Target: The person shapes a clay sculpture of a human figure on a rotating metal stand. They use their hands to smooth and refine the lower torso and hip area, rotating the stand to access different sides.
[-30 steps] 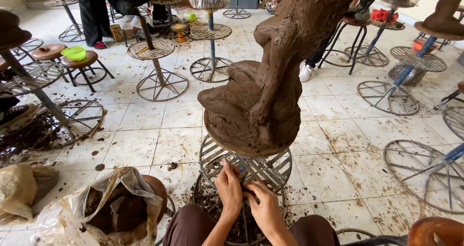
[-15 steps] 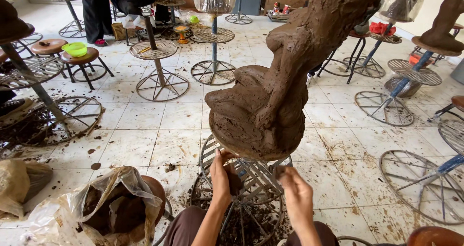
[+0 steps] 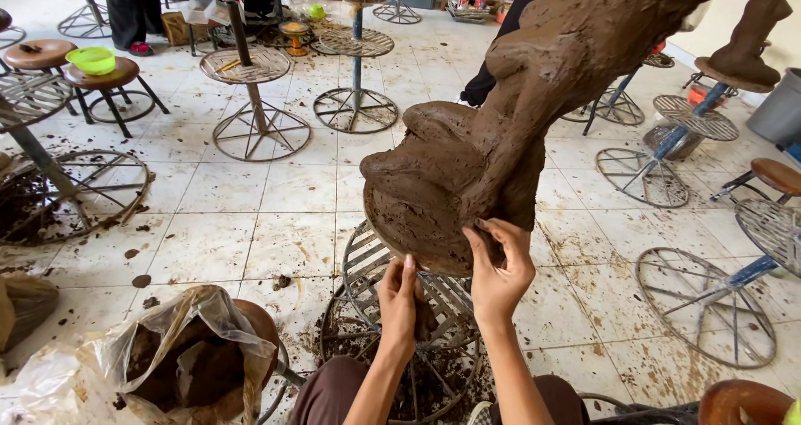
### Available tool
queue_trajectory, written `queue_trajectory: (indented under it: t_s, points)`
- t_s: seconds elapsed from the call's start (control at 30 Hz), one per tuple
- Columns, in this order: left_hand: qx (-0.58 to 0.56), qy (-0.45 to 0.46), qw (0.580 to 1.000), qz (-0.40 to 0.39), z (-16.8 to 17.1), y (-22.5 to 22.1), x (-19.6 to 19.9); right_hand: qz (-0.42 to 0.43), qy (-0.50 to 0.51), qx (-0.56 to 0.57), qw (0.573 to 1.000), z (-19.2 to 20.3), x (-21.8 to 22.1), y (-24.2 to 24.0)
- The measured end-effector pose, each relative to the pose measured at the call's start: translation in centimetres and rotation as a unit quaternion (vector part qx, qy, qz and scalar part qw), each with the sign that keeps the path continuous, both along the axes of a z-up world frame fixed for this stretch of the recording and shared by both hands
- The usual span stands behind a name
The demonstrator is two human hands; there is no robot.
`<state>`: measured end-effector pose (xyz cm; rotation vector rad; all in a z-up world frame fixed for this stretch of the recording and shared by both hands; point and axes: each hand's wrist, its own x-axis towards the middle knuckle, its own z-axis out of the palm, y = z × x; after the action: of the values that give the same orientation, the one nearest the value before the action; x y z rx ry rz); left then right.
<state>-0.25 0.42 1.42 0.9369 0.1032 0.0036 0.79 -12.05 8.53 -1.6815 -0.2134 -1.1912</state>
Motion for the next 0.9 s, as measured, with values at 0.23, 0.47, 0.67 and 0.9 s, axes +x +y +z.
queue_trajectory:
  t_s: [0.23,0.47,0.67,0.9]
  points:
    - [0.028,-0.025,0.999,-0.014,1.2,-0.3,-1.0,-0.138,-0.077,-0.100,0.982,1.7,1.1,-0.5]
    - [0.038,-0.021,0.999,-0.018,1.1,-1.0,-1.0,-0.063,0.068,0.077,0.993,4.0,1.8,-2.3]
    - [0.053,-0.027,0.998,-0.009,1.1,-1.2,-1.2,0.042,0.095,0.224,0.969,6.2,2.5,-2.1]
    - [0.036,-0.025,0.999,-0.017,1.4,-1.0,-1.5,0.024,0.020,0.163,0.986,3.4,0.4,-3.6]
